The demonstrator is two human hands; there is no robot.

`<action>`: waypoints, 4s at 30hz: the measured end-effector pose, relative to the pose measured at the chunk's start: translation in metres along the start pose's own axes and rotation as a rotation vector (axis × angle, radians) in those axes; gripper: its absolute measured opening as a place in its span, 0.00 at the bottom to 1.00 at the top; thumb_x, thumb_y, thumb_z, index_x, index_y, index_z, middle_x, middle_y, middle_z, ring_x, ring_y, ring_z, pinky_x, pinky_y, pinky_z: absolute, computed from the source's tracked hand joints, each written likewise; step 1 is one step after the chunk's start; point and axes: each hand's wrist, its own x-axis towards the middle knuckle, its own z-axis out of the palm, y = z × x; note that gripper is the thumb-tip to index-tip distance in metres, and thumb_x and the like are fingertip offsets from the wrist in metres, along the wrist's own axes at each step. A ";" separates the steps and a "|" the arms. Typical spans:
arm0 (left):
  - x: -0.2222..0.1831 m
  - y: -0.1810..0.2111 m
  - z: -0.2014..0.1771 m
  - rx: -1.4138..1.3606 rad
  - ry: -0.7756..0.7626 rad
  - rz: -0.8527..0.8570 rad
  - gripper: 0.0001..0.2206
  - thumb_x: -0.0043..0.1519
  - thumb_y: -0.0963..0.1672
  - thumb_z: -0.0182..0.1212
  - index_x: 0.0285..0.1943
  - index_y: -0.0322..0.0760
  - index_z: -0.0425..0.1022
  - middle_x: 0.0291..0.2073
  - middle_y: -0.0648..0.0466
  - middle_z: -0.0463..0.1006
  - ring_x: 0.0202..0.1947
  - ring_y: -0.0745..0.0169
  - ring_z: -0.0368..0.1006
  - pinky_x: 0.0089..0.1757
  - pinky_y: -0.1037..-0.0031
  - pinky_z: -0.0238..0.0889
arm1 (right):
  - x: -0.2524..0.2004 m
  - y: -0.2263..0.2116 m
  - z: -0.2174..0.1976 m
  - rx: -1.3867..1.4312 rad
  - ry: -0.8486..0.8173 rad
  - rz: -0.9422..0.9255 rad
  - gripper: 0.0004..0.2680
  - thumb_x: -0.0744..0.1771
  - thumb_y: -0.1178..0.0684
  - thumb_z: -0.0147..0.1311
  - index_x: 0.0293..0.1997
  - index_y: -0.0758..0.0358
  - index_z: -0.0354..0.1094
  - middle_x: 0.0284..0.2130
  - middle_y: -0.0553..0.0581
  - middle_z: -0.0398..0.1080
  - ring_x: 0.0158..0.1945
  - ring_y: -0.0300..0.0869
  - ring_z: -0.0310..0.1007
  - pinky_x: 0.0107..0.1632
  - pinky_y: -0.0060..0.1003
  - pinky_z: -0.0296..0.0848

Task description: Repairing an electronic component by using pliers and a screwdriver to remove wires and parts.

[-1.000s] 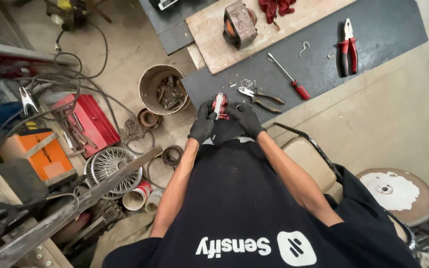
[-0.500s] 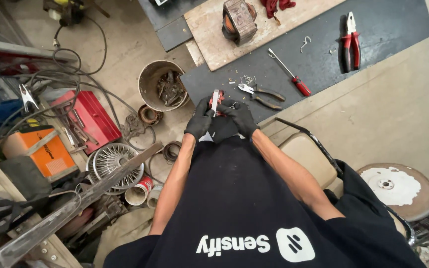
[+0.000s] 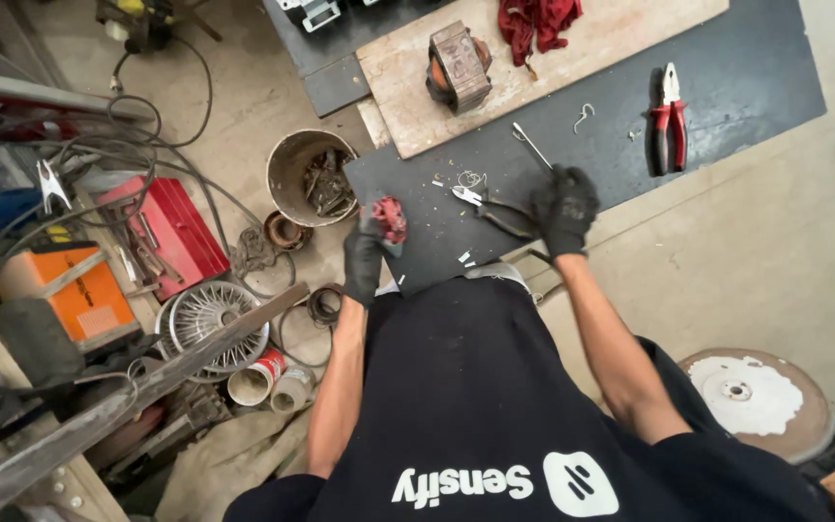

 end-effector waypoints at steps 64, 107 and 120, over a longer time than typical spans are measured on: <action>-0.140 0.020 0.094 0.308 0.222 0.512 0.21 0.67 0.57 0.50 0.61 0.49 0.74 0.47 0.51 0.81 0.47 0.52 0.80 0.47 0.73 0.74 | -0.115 -0.111 -0.185 1.137 -0.306 -0.198 0.10 0.63 0.62 0.65 0.48 0.66 0.73 0.32 0.61 0.77 0.37 0.41 0.75 0.45 0.41 0.74; -0.047 -0.020 0.026 0.841 0.912 1.436 0.25 0.63 0.52 0.64 0.58 0.26 0.75 0.50 0.41 0.78 0.46 0.49 0.77 0.46 0.68 0.76 | 0.000 0.006 0.057 -0.062 -0.466 -0.362 0.18 0.62 0.38 0.64 0.50 0.55 0.70 0.47 0.60 0.72 0.54 0.55 0.74 0.54 0.50 0.75; -0.149 0.103 0.057 0.302 0.137 1.202 0.17 0.60 0.52 0.53 0.38 0.34 0.79 0.19 0.56 0.75 0.19 0.57 0.73 0.25 0.77 0.70 | -0.085 -0.044 -0.171 1.090 -1.078 -0.095 0.16 0.61 0.63 0.61 0.55 0.68 0.76 0.43 0.66 0.81 0.48 0.49 0.79 0.49 0.45 0.78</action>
